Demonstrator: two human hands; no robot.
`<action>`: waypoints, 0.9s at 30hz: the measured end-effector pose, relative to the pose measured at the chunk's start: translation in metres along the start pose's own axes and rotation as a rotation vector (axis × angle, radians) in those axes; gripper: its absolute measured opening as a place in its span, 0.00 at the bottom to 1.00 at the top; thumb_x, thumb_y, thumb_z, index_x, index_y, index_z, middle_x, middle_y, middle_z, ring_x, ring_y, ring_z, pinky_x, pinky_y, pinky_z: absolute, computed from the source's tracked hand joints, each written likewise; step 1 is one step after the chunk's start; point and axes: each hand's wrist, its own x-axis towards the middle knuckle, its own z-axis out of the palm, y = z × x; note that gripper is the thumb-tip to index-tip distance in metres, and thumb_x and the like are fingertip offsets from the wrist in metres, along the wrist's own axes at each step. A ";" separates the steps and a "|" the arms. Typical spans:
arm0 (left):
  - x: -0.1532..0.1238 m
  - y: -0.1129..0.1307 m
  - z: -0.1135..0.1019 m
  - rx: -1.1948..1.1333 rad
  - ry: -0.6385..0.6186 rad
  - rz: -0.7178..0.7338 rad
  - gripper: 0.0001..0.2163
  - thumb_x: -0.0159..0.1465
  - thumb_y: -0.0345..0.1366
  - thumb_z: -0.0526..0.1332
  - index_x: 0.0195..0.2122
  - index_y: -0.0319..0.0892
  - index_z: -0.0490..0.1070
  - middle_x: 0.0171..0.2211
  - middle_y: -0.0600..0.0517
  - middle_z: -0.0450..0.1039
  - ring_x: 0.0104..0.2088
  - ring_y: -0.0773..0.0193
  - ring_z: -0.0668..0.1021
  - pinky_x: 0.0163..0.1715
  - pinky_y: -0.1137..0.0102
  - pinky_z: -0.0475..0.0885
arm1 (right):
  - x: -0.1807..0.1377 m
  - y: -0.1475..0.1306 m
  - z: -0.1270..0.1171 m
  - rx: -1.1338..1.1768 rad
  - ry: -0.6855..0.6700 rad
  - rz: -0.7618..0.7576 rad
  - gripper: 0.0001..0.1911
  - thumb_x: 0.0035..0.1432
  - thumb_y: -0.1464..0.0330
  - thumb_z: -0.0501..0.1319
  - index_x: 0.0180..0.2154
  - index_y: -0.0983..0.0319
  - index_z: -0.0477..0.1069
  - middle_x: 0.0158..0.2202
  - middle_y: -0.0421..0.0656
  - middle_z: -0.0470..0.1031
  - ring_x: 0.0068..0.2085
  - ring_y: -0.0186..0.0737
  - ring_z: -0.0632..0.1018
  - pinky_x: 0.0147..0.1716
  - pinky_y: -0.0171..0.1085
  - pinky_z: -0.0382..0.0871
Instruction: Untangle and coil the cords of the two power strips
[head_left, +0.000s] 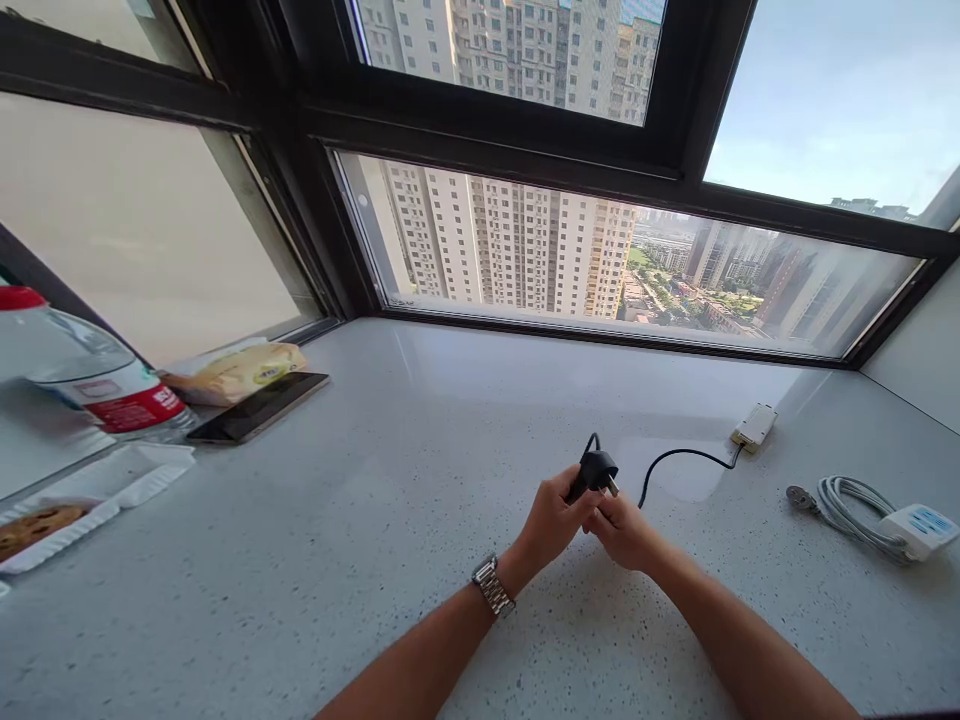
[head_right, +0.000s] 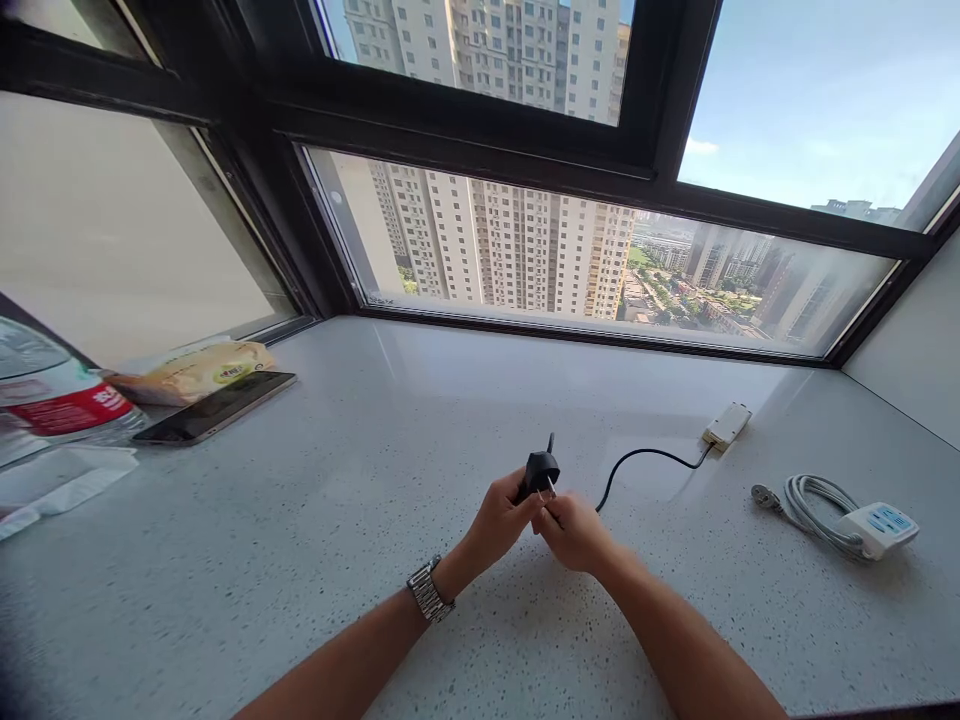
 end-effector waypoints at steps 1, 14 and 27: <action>0.000 0.000 0.000 0.040 0.017 0.011 0.16 0.57 0.47 0.58 0.22 0.41 0.59 0.16 0.59 0.56 0.19 0.72 0.60 0.18 0.75 0.54 | 0.000 -0.001 0.000 -0.054 0.015 -0.008 0.23 0.63 0.55 0.45 0.24 0.62 0.62 0.20 0.39 0.62 0.22 0.31 0.60 0.22 0.32 0.51; 0.030 -0.008 -0.050 -0.514 0.472 0.082 0.20 0.56 0.53 0.61 0.25 0.42 0.59 0.24 0.56 0.61 0.24 0.69 0.66 0.25 0.73 0.65 | 0.007 0.017 -0.035 -0.512 0.106 0.133 0.24 0.62 0.54 0.51 0.21 0.62 0.64 0.18 0.38 0.63 0.21 0.31 0.61 0.28 0.34 0.52; 0.026 0.008 -0.093 -0.658 0.516 0.119 0.18 0.58 0.47 0.63 0.23 0.43 0.55 0.16 0.62 0.46 0.14 0.75 0.53 0.14 0.77 0.54 | -0.001 0.040 -0.079 -0.263 0.471 0.459 0.27 0.56 0.47 0.53 0.17 0.60 0.53 0.16 0.35 0.50 0.20 0.31 0.51 0.22 0.35 0.46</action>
